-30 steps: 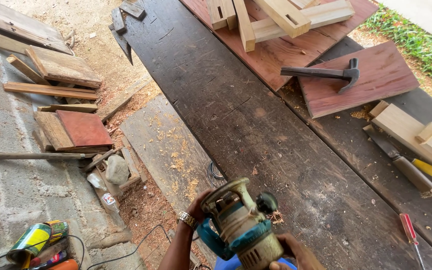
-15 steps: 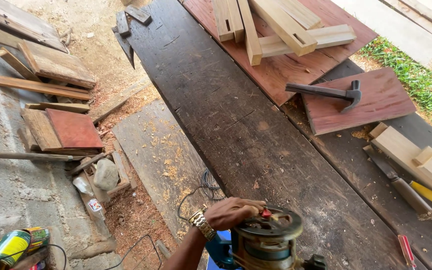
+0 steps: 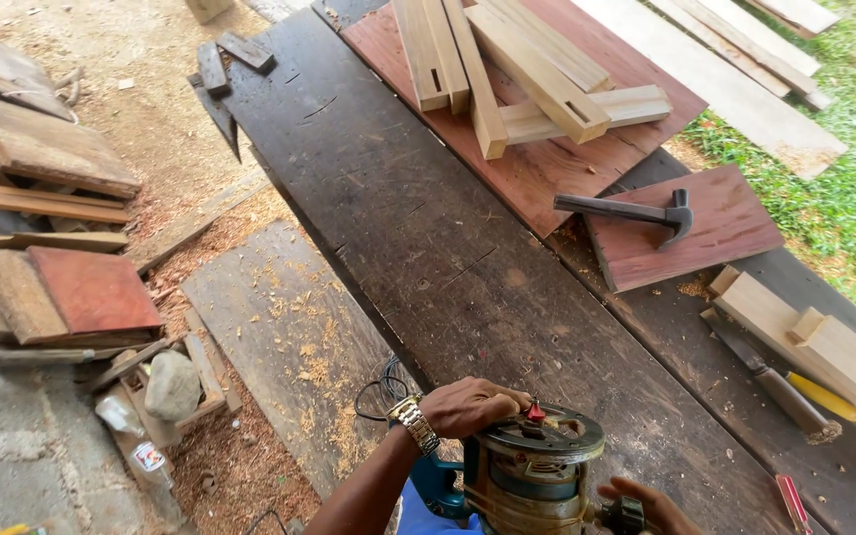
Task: Adjusting and inspecting a handheld power router in a woodworking workshop.
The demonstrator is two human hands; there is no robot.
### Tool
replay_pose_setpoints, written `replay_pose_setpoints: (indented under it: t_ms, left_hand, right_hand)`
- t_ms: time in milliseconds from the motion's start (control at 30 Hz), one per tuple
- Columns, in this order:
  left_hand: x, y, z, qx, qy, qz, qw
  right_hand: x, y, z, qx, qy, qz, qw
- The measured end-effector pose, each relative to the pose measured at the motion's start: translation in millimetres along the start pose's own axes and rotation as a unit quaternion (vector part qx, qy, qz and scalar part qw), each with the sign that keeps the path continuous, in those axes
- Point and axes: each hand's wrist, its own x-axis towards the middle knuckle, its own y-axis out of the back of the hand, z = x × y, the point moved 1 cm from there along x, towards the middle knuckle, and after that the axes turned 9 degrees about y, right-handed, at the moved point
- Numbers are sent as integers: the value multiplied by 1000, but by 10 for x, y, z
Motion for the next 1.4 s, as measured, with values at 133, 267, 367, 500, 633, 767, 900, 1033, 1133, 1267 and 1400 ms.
replay_pose_setpoints:
  t_ms: [133,267,367,500,633,767,900,1033,1133,1267,1400]
  left_hand:
    - [38,266,8,4,-22,-14,1000]
    - [117,500,-71,35,-8,-19,999]
    - [312,623,-304,71,32,-40,996]
    - [675,640,-679,53,43,-69,995]
    - [839,644,-655,6,63,-115,991]
    - [1065,630,-749,10,77,-99,992]
    - [1019,506,-680,40,123,-98,987]
    - [1131,382,-617,51,146,-96,983]
    - [1245,322,-624,65,176,-62,980]
    - [1351,296,-518,78,190,-42,978]
    - [1467,268,-483,113,186,-25,976]
  right_hand:
    - [415,-604,-730,71,-128,122,982]
    - [838,-1268,-1533,220,-158,233,934]
    - [1016,-1549,-1912,212,-129,250,936]
    - [1116,-1754,-2115,193,-155,308,919]
    - [1193,-1820,-1964,238,-177,354,887]
    - [1272,-1817,-1729,270,-223,401,846]
    - [1161,-1828,-1447,318,-241,425,813]
    - [1071,-1758,-1214,323,-217,402,829]
    - [1142,-1736,-1361,345,-213,411,816]
    - [1128,-1596,-1163,360,-168,392,830]
    - [1106,-1432,-814,358,-144,397,833]
